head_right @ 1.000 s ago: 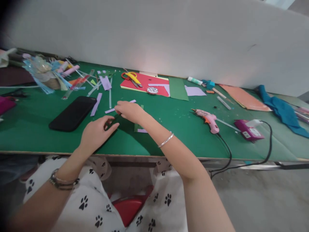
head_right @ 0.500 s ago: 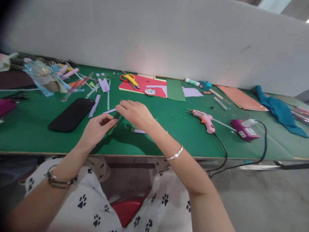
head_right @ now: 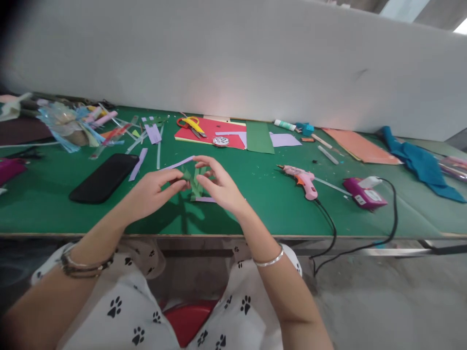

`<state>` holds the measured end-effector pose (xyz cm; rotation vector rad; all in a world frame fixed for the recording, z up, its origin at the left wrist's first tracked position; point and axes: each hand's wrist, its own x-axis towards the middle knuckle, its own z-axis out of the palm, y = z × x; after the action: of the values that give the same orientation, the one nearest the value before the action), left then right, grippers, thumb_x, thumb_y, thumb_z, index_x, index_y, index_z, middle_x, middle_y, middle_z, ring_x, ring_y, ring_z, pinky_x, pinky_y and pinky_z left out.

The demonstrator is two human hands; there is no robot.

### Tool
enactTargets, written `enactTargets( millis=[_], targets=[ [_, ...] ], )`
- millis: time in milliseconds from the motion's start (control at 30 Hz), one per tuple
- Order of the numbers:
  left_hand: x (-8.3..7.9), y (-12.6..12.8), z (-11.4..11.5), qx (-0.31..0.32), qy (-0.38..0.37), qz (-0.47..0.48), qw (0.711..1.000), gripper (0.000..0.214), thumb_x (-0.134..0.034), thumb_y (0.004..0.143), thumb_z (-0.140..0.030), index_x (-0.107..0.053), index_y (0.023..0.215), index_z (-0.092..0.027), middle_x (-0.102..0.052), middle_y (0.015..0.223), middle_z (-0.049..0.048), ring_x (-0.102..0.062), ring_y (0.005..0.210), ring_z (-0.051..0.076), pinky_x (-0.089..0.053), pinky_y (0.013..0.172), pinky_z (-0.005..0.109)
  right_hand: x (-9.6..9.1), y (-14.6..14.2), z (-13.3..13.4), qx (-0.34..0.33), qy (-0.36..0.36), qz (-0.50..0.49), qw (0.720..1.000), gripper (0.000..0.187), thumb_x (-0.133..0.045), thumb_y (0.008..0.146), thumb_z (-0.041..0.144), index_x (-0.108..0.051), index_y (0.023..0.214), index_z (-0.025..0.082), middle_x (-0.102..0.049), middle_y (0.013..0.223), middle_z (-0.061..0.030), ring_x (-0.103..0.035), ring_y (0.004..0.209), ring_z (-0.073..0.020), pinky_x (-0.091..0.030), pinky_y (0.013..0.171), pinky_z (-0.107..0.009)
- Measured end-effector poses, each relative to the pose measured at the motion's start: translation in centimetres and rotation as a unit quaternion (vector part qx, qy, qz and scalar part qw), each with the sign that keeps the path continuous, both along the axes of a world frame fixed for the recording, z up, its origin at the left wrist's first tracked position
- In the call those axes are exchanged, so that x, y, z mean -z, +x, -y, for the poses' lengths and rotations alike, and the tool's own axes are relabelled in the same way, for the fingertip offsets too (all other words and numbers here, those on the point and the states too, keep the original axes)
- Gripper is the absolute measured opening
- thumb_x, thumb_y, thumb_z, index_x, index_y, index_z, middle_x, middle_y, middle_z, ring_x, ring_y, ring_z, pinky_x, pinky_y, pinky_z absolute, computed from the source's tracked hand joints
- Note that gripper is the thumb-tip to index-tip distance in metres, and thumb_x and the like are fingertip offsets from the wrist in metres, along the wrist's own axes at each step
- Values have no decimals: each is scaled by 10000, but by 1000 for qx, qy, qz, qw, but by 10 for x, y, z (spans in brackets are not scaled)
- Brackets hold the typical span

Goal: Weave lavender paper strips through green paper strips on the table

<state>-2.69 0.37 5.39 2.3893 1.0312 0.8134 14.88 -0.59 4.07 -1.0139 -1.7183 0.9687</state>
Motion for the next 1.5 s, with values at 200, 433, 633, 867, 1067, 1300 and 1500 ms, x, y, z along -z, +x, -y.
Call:
enactTargets(
  millis=[200, 433, 633, 867, 1067, 1300, 1500],
  targets=[
    [-40, 1, -2, 84, 6, -89, 992, 273, -328, 830, -310, -365, 581, -203, -353, 495, -52, -335, 450, 94, -278, 480, 222, -9, 17, 9, -34, 126, 119, 984, 367, -465, 817, 205, -447, 1182, 241, -434, 1220, -73, -493, 828, -120, -448, 701, -261],
    [-58, 13, -18, 241, -145, -158, 947, 233, -395, 692, -226, -306, 480, -189, -208, 486, -49, -216, 426, 76, -198, 445, 242, -2, 32, 6, -183, 23, 12, 983, 402, -455, 815, 218, -394, 1211, 251, -426, 1249, -62, -495, 761, -83, -440, 653, -233],
    [-58, 19, -30, 268, -217, -119, 931, 194, -444, 670, -256, -458, 491, -182, -245, 488, -41, -212, 447, 82, -180, 457, 259, 4, 33, 7, -204, 39, 39, 977, 206, -516, 799, 219, -505, 1004, 199, -494, 1039, -45, -457, 705, -75, -406, 602, -214],
    [-66, 23, -30, 257, -188, -118, 940, 175, -485, 679, -263, -513, 521, -193, -305, 491, -34, -241, 462, 91, -218, 487, 265, 0, 29, 11, -91, 105, 112, 984, 155, -565, 776, 211, -548, 930, 201, -468, 1005, -35, -391, 653, -77, -396, 603, -224],
    [-66, 30, -30, 274, -175, -146, 934, 242, -479, 708, -275, -546, 491, -191, -372, 452, -29, -274, 430, 84, -228, 472, 263, 1, 29, 14, -94, 87, 60, 990, 151, -519, 799, 236, -521, 945, 195, -490, 1005, -36, -427, 676, -80, -396, 599, -225],
    [-69, 34, -21, 252, -69, -243, 934, 172, -478, 740, -289, -585, 639, -199, -435, 455, -54, -338, 417, 80, -245, 476, 236, 3, 31, 15, -110, 41, 25, 993, 377, -554, 774, 281, -416, 1119, 217, -473, 1076, -63, -457, 698, -83, -419, 629, -241],
    [-75, 32, -12, 224, 6, -250, 942, 259, -411, 808, -380, -583, 760, -192, -472, 512, -42, -375, 443, 92, -261, 495, 234, 3, 25, 14, -75, 80, 29, 994, 257, -598, 739, 309, -501, 957, 214, -468, 1096, -46, -424, 652, -71, -407, 603, -235]
  ],
)
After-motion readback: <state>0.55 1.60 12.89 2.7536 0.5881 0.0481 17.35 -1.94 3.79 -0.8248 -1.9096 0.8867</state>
